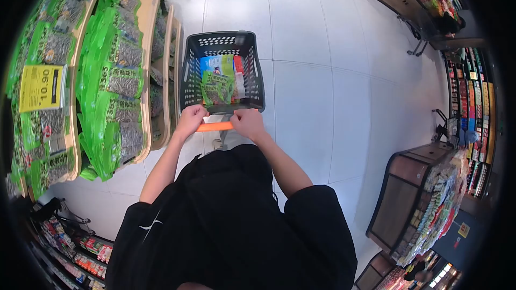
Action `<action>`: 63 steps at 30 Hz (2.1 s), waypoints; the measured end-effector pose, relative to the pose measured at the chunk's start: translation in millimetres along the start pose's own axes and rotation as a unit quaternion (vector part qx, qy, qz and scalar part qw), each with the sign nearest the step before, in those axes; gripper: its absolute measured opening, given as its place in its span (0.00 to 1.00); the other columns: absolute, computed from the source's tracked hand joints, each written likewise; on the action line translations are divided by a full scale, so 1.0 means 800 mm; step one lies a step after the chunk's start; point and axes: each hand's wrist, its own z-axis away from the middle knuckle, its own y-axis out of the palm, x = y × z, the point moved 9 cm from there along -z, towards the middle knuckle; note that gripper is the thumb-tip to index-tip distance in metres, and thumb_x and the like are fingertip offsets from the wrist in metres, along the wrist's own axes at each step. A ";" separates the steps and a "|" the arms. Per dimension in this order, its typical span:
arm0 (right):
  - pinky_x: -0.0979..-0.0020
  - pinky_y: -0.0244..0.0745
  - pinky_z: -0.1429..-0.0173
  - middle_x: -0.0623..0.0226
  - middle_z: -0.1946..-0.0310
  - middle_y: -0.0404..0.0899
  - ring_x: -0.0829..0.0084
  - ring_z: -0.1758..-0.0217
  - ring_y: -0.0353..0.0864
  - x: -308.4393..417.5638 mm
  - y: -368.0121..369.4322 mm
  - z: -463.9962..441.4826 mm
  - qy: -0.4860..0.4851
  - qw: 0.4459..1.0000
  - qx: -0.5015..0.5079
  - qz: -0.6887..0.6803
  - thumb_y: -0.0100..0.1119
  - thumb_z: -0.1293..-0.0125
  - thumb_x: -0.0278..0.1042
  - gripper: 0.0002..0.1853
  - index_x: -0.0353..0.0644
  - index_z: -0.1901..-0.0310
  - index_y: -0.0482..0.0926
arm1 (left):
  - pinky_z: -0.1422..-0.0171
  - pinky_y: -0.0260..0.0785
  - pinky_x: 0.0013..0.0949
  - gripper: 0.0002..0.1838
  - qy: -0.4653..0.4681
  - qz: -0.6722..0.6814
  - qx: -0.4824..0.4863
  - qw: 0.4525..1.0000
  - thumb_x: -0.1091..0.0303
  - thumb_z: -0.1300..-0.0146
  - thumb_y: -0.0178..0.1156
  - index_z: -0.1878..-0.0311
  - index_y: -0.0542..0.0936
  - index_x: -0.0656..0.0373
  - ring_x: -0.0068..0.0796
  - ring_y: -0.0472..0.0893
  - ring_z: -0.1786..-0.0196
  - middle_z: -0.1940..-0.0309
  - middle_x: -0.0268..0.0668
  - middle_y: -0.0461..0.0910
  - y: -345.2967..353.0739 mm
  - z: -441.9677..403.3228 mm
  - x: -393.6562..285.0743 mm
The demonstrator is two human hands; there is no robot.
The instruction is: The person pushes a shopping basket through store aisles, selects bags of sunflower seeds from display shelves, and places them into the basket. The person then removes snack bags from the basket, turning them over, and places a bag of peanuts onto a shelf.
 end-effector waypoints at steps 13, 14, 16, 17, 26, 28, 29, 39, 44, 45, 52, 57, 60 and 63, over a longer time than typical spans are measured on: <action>0.52 0.72 0.61 0.56 0.77 0.80 0.51 0.71 0.80 -0.001 0.010 -0.032 -0.046 0.987 0.150 -0.045 0.51 0.42 0.40 0.13 0.43 0.74 0.82 | 0.68 0.67 0.23 0.06 -0.080 0.030 0.100 0.991 0.73 0.35 0.58 0.68 0.78 0.63 0.14 0.74 0.75 0.78 0.27 0.77 0.025 -0.016 0.010; 0.52 0.72 0.60 0.56 0.78 0.80 0.51 0.72 0.79 -0.004 0.017 -0.034 -0.050 0.984 0.166 -0.035 0.51 0.41 0.40 0.13 0.43 0.74 0.81 | 0.68 0.67 0.22 0.05 -0.092 0.030 0.110 0.989 0.73 0.35 0.58 0.68 0.78 0.62 0.14 0.75 0.74 0.78 0.27 0.77 0.026 -0.017 0.014; 0.53 0.71 0.58 0.56 0.78 0.80 0.51 0.71 0.79 -0.006 0.023 -0.035 -0.049 0.978 0.200 -0.020 0.49 0.39 0.40 0.14 0.42 0.74 0.81 | 0.68 0.66 0.23 0.06 -0.120 0.040 0.098 0.987 0.72 0.36 0.59 0.68 0.79 0.62 0.13 0.74 0.75 0.79 0.27 0.77 0.022 -0.018 0.014; 0.53 0.71 0.58 0.56 0.78 0.80 0.51 0.71 0.79 -0.007 0.023 -0.037 -0.048 0.977 0.205 -0.021 0.49 0.39 0.40 0.14 0.42 0.74 0.81 | 0.69 0.66 0.23 0.06 -0.139 0.053 0.087 0.985 0.71 0.37 0.60 0.69 0.80 0.61 0.13 0.74 0.75 0.79 0.27 0.78 0.021 -0.019 0.014; 0.58 0.76 0.55 0.58 0.75 0.80 0.55 0.68 0.82 -0.015 0.021 -0.072 0.052 0.929 0.321 -0.178 0.54 0.39 0.36 0.10 0.41 0.66 0.82 | 0.68 0.69 0.21 0.04 -0.196 0.060 0.104 0.973 0.72 0.36 0.60 0.63 0.80 0.61 0.14 0.77 0.74 0.75 0.28 0.79 0.015 -0.048 0.036; 0.59 0.76 0.54 0.59 0.72 0.80 0.56 0.65 0.81 -0.042 0.023 -0.096 0.085 0.949 0.231 -0.198 0.57 0.40 0.34 0.08 0.41 0.64 0.81 | 0.67 0.71 0.24 0.05 -0.129 -0.035 0.022 0.991 0.71 0.37 0.61 0.60 0.80 0.61 0.16 0.78 0.72 0.71 0.30 0.80 -0.013 -0.088 0.049; 0.61 0.76 0.54 0.59 0.68 0.80 0.58 0.63 0.81 -0.067 0.018 -0.115 0.109 0.961 0.140 -0.212 0.59 0.41 0.32 0.07 0.40 0.62 0.81 | 0.62 0.74 0.26 0.09 -0.050 -0.073 -0.074 0.993 0.71 0.42 0.63 0.58 0.81 0.59 0.21 0.80 0.70 0.69 0.35 0.81 -0.038 -0.116 0.059; 0.56 0.68 0.40 0.49 0.51 0.74 0.49 0.46 0.73 -0.263 0.032 -0.300 0.155 0.965 -0.177 0.114 0.62 0.39 0.33 0.26 0.35 0.40 0.68 | 0.31 0.62 0.44 0.33 -0.201 -0.306 -0.169 0.915 0.56 0.41 0.63 0.34 0.67 0.56 0.51 0.70 0.36 0.42 0.49 0.72 -0.098 -0.325 0.189; 0.53 0.70 0.46 0.47 0.54 0.75 0.47 0.50 0.74 -0.282 0.051 -0.323 0.174 0.974 -0.113 0.093 0.53 0.34 0.30 0.21 0.34 0.40 0.68 | 0.36 0.66 0.47 0.25 -0.216 -0.281 -0.173 0.919 0.62 0.36 0.56 0.36 0.69 0.58 0.52 0.75 0.41 0.46 0.51 0.77 -0.101 -0.331 0.199; 0.53 0.70 0.46 0.47 0.55 0.75 0.47 0.50 0.74 -0.280 0.051 -0.330 0.173 0.973 -0.116 0.095 0.53 0.34 0.29 0.21 0.34 0.41 0.68 | 0.37 0.67 0.47 0.25 -0.223 -0.281 -0.171 0.918 0.63 0.35 0.56 0.36 0.69 0.58 0.53 0.76 0.42 0.46 0.53 0.77 -0.103 -0.341 0.196; 0.54 0.71 0.44 0.47 0.52 0.76 0.46 0.47 0.74 -0.280 0.049 -0.361 0.201 0.974 -0.084 0.059 0.52 0.32 0.31 0.21 0.34 0.40 0.68 | 0.40 0.69 0.48 0.25 -0.226 -0.279 -0.172 0.917 0.62 0.36 0.56 0.36 0.69 0.56 0.54 0.77 0.45 0.48 0.52 0.78 -0.115 -0.361 0.198; 0.53 0.70 0.43 0.48 0.51 0.76 0.47 0.46 0.74 -0.284 0.045 -0.383 0.207 0.972 -0.087 0.070 0.52 0.33 0.31 0.21 0.35 0.39 0.68 | 0.41 0.69 0.49 0.25 -0.204 -0.290 -0.184 0.917 0.63 0.36 0.56 0.35 0.68 0.54 0.53 0.78 0.46 0.48 0.51 0.78 -0.120 -0.385 0.191; 0.53 0.70 0.44 0.49 0.52 0.76 0.47 0.47 0.75 -0.282 0.040 -0.400 0.208 0.970 -0.094 0.082 0.52 0.33 0.31 0.21 0.35 0.40 0.68 | 0.45 0.71 0.49 0.26 -0.200 -0.293 -0.185 0.917 0.63 0.37 0.57 0.35 0.68 0.53 0.54 0.80 0.49 0.51 0.51 0.80 -0.126 -0.402 0.193; 0.53 0.71 0.46 0.49 0.52 0.76 0.47 0.48 0.75 -0.279 0.036 -0.417 0.209 0.972 -0.086 0.068 0.52 0.33 0.30 0.20 0.35 0.41 0.68 | 0.49 0.73 0.50 0.27 -0.177 -0.300 -0.199 0.916 0.63 0.38 0.58 0.36 0.69 0.53 0.54 0.82 0.54 0.54 0.51 0.81 -0.132 -0.417 0.189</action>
